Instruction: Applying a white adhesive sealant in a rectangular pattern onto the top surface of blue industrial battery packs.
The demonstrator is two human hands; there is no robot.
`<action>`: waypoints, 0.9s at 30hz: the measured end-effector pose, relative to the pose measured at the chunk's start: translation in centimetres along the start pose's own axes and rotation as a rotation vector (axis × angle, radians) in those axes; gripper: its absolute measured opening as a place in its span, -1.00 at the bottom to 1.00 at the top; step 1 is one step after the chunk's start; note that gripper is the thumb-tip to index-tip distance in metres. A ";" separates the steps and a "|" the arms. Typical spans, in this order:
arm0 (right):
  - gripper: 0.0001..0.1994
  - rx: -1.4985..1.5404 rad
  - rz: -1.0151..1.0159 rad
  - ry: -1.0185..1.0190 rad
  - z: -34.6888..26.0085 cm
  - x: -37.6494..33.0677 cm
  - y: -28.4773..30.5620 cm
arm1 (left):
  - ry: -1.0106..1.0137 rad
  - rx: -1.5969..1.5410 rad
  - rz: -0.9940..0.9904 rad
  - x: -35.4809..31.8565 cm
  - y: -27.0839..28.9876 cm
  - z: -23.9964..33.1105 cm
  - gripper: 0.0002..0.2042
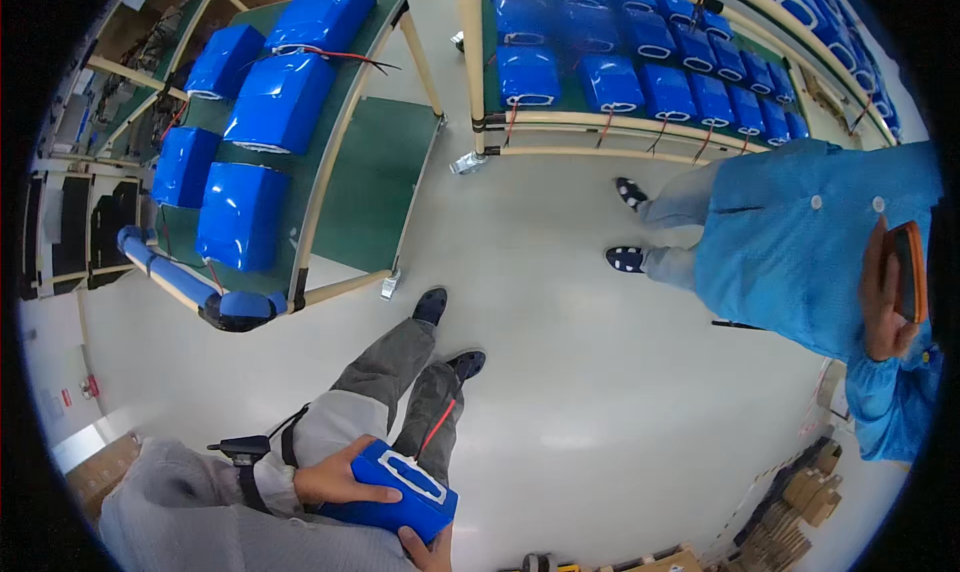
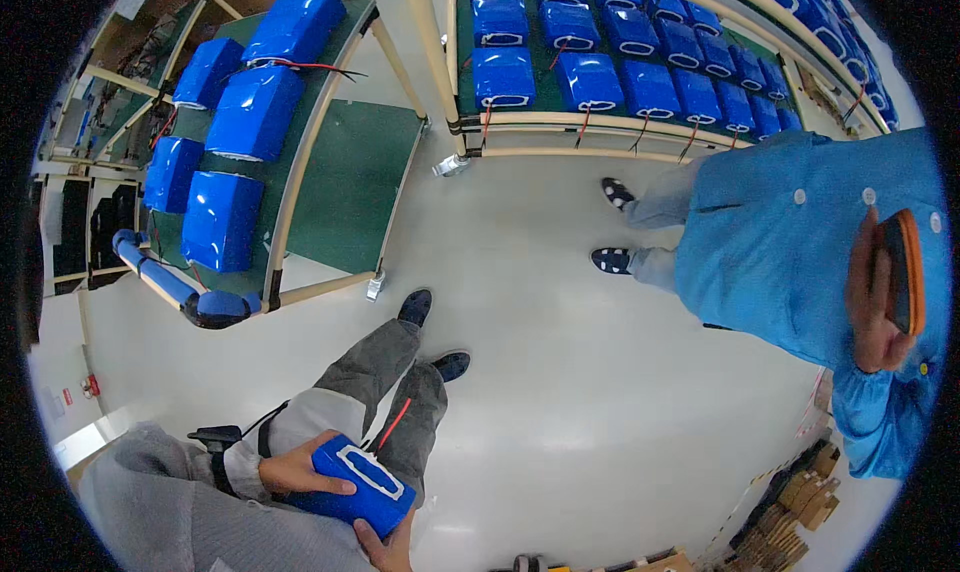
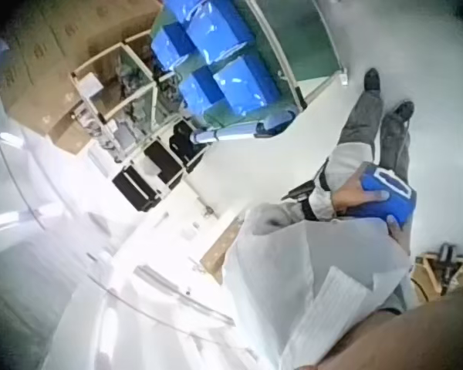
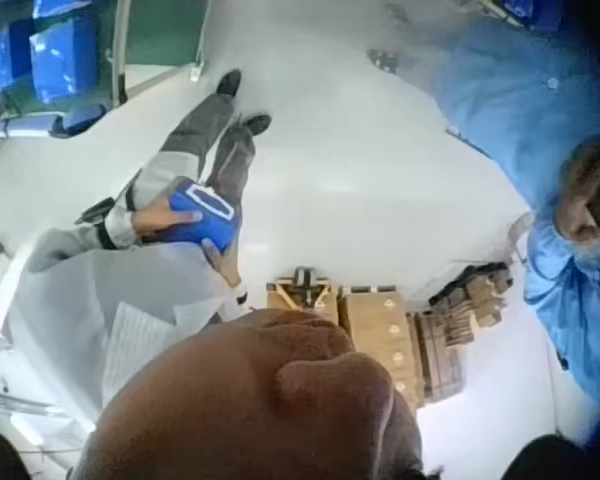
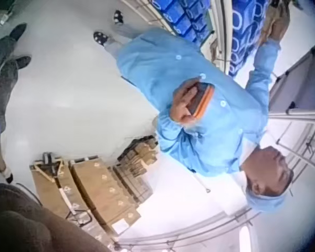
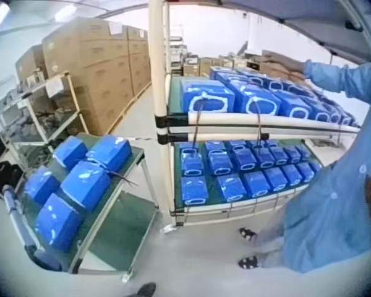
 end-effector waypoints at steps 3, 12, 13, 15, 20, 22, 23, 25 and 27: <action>-0.11 -0.002 0.104 0.018 1.1 -1.6 0.7 | 0.019 -0.055 -0.006 -0.6 -0.7 -0.3 -0.18; -0.16 -0.044 0.041 0.006 1.1 -1.9 1.1 | -0.107 -0.079 0.020 -1.3 -0.7 -2.3 -0.26; -0.16 -0.079 0.037 0.005 1.6 -1.8 1.5 | -0.107 -0.116 0.030 -1.3 -0.6 -2.7 -0.28; -0.16 -0.117 0.033 0.000 1.8 -1.6 2.2 | -0.107 -0.159 0.039 -1.4 -0.6 -3.2 -0.30; -0.15 0.068 -0.058 -0.110 1.5 -0.6 2.2 | -0.108 -0.262 0.091 -1.5 -0.6 -3.8 -0.19; -0.18 0.118 -0.067 -0.164 0.7 0.0 2.1 | -0.135 -0.286 0.107 -1.3 -0.4 -4.3 -0.18; -0.18 0.110 -0.064 -0.169 0.9 0.3 2.3 | -0.160 -0.303 0.126 -1.4 -0.2 -4.5 -0.17; -0.18 0.121 -0.090 -0.185 0.9 1.2 2.2 | -0.161 -0.312 0.131 -1.1 0.0 -4.8 -0.17; -0.18 0.092 -0.045 -0.201 0.0 1.4 1.5 | -0.158 -0.327 0.138 -1.1 0.3 -4.4 -0.18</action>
Point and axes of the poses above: each hand's wrist, its own x-axis towards the middle knuckle, its own y-axis out of the back of the hand, z = x × y, the point moved 5 cm from there along x, towards the middle knuckle, and after that the axes turned 8 degrees about -z, right-handed, at the moved point
